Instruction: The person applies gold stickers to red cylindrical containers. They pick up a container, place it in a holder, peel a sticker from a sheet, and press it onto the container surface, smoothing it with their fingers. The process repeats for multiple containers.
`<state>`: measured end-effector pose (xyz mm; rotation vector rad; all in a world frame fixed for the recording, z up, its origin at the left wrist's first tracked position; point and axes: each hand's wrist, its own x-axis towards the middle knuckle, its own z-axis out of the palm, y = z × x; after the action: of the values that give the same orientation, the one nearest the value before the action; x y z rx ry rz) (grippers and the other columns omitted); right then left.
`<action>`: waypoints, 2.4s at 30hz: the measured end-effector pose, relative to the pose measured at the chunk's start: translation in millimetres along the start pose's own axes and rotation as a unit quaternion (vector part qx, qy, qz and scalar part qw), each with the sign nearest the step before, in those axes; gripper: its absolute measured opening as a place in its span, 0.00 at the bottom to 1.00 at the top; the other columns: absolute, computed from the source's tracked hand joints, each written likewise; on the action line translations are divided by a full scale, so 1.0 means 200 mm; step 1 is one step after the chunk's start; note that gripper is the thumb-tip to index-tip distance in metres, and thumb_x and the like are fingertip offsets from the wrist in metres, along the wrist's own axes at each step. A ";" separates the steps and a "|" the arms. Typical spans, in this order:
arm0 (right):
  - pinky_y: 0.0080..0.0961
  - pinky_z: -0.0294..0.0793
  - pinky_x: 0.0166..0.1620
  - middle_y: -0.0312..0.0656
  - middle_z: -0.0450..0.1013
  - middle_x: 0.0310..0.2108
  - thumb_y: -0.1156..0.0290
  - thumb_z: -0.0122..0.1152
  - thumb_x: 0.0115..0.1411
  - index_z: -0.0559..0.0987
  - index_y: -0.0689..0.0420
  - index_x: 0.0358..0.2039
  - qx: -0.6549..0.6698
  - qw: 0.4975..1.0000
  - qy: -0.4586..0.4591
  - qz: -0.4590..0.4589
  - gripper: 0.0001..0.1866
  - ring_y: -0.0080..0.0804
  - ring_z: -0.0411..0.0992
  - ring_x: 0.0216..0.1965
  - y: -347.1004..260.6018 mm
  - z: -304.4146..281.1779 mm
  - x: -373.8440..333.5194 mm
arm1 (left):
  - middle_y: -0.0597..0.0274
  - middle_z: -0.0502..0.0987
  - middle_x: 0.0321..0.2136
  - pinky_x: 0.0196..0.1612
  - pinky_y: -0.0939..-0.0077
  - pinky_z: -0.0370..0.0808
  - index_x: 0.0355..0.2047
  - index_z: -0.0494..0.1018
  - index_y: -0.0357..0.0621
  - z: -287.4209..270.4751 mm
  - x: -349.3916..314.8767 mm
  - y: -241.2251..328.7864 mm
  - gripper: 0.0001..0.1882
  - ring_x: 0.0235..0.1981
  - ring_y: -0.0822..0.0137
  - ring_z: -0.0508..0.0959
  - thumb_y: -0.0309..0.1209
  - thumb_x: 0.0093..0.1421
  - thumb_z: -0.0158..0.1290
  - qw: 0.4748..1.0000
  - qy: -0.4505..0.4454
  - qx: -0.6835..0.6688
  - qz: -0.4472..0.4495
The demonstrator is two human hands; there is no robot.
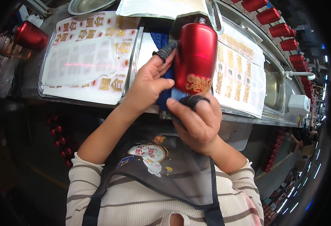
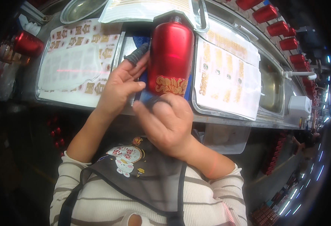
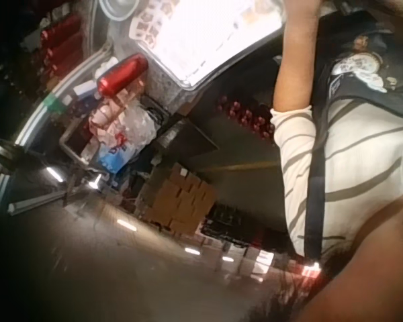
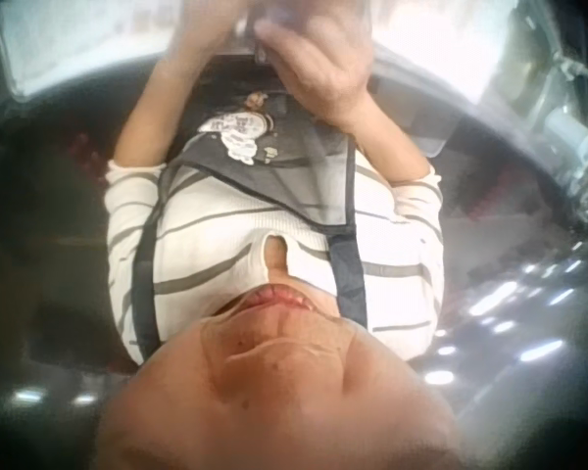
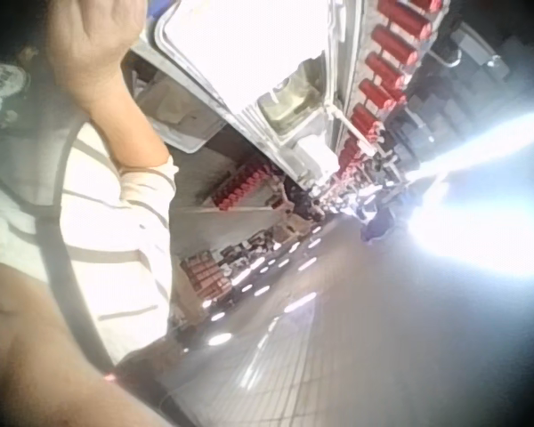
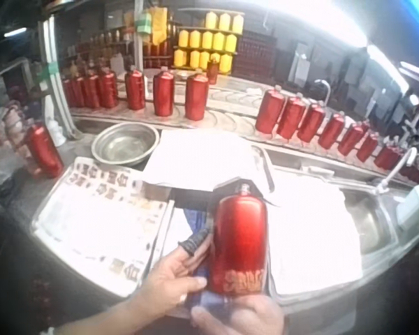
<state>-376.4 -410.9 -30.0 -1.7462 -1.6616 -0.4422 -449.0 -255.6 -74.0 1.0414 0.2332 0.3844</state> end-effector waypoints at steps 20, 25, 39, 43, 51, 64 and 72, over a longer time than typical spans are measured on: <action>0.31 0.72 0.33 0.37 0.69 0.25 0.81 0.68 0.38 0.85 0.54 0.36 0.072 0.997 -0.008 -0.026 0.20 0.36 0.70 0.29 0.15 -0.14 -0.05 | 0.42 0.60 0.66 0.72 0.55 0.40 0.65 0.60 0.33 0.00 -0.19 0.08 0.38 0.71 0.50 0.56 0.21 0.49 0.48 0.944 -0.020 0.308 0.118; 0.30 0.71 0.33 0.39 0.74 0.29 0.82 0.72 0.40 0.84 0.56 0.35 0.113 0.986 0.034 0.117 0.18 0.38 0.71 0.29 0.21 -0.17 -0.04 | 0.42 0.53 0.70 0.68 0.37 0.36 0.61 0.67 0.37 0.11 -0.25 -0.01 0.36 0.71 0.46 0.53 0.24 0.47 0.57 0.799 -0.033 0.567 0.197; 0.23 0.75 0.38 0.40 0.78 0.31 0.79 0.72 0.50 0.81 0.57 0.37 0.278 0.915 0.046 0.287 0.13 0.26 0.75 0.32 0.24 -0.17 -0.11 | 0.40 0.55 0.69 0.66 0.33 0.42 0.55 0.74 0.38 0.24 -0.07 -0.06 0.36 0.70 0.45 0.56 0.34 0.43 0.68 0.717 0.020 0.642 0.269; 0.22 0.74 0.36 0.36 0.74 0.27 0.79 0.69 0.52 0.81 0.56 0.37 0.161 0.954 0.115 0.224 0.11 0.26 0.73 0.30 0.39 -0.09 -0.14 | 0.36 0.56 0.68 0.68 0.38 0.45 0.62 0.66 0.33 0.19 -0.07 -0.05 0.46 0.69 0.41 0.58 0.37 0.44 0.70 0.724 0.012 0.636 0.265; 0.20 0.74 0.35 0.37 0.73 0.26 0.77 0.70 0.55 0.81 0.59 0.35 0.145 0.957 0.124 0.219 0.08 0.23 0.73 0.30 0.30 -0.09 -0.21 | 0.32 0.52 0.68 0.68 0.37 0.46 0.67 0.58 0.34 0.12 -0.09 -0.04 0.52 0.69 0.41 0.56 0.36 0.44 0.72 0.764 -0.023 0.598 0.241; 0.22 0.74 0.36 0.43 0.77 0.30 0.73 0.71 0.55 0.79 0.63 0.35 0.291 0.851 0.147 0.412 0.11 0.27 0.75 0.31 0.20 -0.06 -0.08 | 0.47 0.72 0.56 0.69 0.35 0.38 0.56 0.68 0.37 0.05 -0.10 -0.03 0.36 0.62 0.45 0.67 0.37 0.49 0.69 0.782 -0.032 0.611 0.121; 0.18 0.71 0.38 0.35 0.74 0.30 0.72 0.69 0.58 0.77 0.62 0.36 0.370 0.790 0.165 0.460 0.10 0.17 0.70 0.33 0.19 -0.07 -0.09 | 0.43 0.65 0.62 0.69 0.38 0.36 0.64 0.60 0.35 0.22 -0.05 0.00 0.54 0.67 0.45 0.61 0.44 0.42 0.74 0.702 0.003 0.678 0.219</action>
<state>-338.4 -431.2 -41.6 -1.4931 -0.4518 0.3263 -442.0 -295.9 -52.7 2.6078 0.2650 0.6635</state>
